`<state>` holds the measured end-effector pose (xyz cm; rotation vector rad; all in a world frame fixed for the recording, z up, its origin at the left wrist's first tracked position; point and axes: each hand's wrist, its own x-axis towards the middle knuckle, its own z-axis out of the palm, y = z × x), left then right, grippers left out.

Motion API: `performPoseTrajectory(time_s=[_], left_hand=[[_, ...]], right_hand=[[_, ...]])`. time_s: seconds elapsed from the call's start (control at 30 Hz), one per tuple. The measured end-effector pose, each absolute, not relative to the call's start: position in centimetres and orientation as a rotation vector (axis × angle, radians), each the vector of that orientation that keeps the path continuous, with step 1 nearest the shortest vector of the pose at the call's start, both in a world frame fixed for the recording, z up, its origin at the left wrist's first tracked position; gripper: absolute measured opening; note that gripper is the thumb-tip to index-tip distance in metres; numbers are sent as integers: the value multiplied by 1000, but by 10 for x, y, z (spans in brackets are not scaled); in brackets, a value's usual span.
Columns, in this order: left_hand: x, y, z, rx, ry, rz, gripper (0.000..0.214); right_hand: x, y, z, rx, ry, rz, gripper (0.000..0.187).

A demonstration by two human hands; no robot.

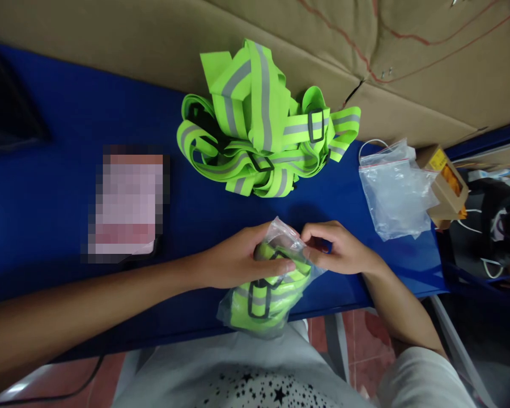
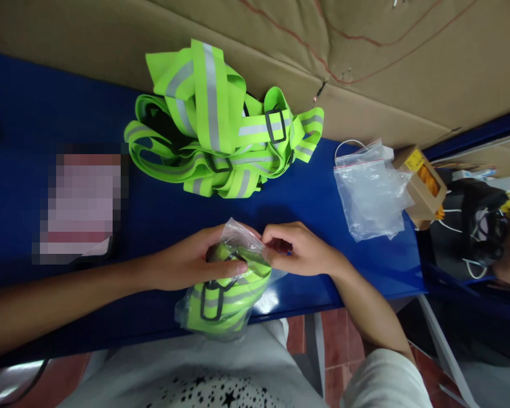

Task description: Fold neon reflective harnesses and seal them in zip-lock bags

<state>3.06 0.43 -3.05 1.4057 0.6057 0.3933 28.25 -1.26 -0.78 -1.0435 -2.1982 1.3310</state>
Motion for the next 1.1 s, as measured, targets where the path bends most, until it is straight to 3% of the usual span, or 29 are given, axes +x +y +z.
performPoseTrajectory(time_s=[0.27, 0.47, 0.63, 0.97, 1.1], left_hand=[[31, 3, -27, 1427, 546, 385, 46], [30, -1, -28, 1416, 613, 304, 86], [29, -2, -29, 1488, 658, 235, 105], [30, -4, -28, 1559, 575, 269, 106], [30, -4, -29, 1568, 524, 282, 104]], right_hand=[[277, -16, -11, -1028, -2157, 1296, 14], [273, -18, -10, -1007, -2150, 1302, 16], [267, -19, -11, -1026, -2094, 1326, 11], [258, -23, -16, -996, -2077, 1277, 28], [256, -24, -18, -1029, -2087, 1235, 21]])
